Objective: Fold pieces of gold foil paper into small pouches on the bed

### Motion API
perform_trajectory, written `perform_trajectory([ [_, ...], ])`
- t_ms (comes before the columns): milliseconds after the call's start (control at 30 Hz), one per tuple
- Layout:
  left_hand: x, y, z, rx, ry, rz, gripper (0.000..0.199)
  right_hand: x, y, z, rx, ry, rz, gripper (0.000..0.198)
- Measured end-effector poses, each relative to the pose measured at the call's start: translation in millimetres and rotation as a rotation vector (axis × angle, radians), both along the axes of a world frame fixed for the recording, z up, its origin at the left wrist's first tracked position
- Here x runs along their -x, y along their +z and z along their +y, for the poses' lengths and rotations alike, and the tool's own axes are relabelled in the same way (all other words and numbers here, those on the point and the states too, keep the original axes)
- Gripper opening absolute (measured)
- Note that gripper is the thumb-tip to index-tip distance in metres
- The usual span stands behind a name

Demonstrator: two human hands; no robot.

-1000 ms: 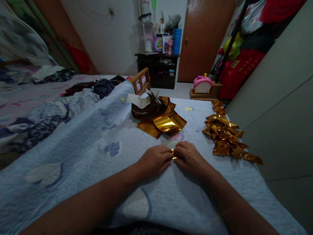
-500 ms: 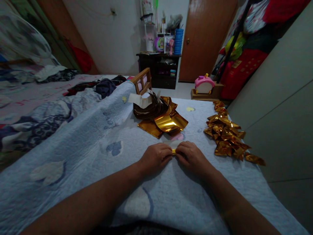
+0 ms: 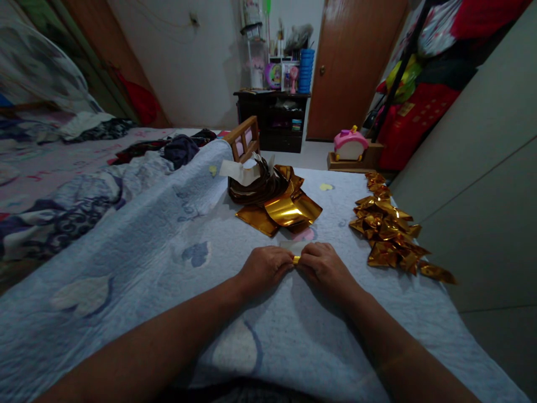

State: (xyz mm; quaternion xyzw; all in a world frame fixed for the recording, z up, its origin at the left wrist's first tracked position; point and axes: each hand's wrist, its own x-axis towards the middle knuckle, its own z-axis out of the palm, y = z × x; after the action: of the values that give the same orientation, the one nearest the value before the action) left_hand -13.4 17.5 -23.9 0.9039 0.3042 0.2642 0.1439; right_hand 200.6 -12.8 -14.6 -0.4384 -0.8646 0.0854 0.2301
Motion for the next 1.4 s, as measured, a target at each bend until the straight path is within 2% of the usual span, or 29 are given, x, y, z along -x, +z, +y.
perform_trajectory([
  [167,1.6,-0.6,1.3,0.018,-0.010,0.010,0.013,-11.7,4.7,1.2,0.024,-0.010,-0.043,0.009],
  [367,0.5,1.4,1.3,0.038,-0.019,-0.007,0.011,-31.0,4.4,8.1,0.053,-0.002,-0.090,0.013],
  [500,2.4,1.9,1.3,0.052,-0.013,-0.027,0.011,-50.3,8.8,11.9,0.101,-0.061,-0.105,0.020],
  [567,3.6,2.4,1.4,0.064,-0.009,-0.033,0.012,-54.3,14.9,10.3,0.128,-0.091,-0.057,0.015],
  [600,4.0,2.8,1.5,0.069,-0.005,-0.036,0.012,-53.3,18.0,8.5,0.131,-0.090,-0.003,0.009],
  [733,3.6,5.3,0.8,0.082,0.002,-0.040,0.011,-31.2,22.4,-0.9,0.115,-0.052,0.127,0.038],
  [767,3.2,5.9,0.6,0.081,0.002,-0.040,0.011,-23.9,20.3,-2.2,0.117,-0.037,0.121,0.039],
  [800,2.9,6.2,0.4,0.080,0.002,-0.038,0.012,-17.3,17.1,-2.7,0.125,-0.040,0.099,0.034],
  [900,2.6,5.3,1.3,0.068,0.006,-0.021,0.013,-5.4,5.2,0.2,0.108,-0.052,0.046,0.003],
  [1033,4.3,0.4,5.1,0.012,-0.011,-0.014,0.012,-5.1,-2.5,5.2,0.107,-0.021,0.038,0.011],
  [1400,10.4,0.7,10.5,-0.125,-0.048,0.068,0.019,-5.2,2.6,3.8,0.125,-0.019,0.048,0.013],
])
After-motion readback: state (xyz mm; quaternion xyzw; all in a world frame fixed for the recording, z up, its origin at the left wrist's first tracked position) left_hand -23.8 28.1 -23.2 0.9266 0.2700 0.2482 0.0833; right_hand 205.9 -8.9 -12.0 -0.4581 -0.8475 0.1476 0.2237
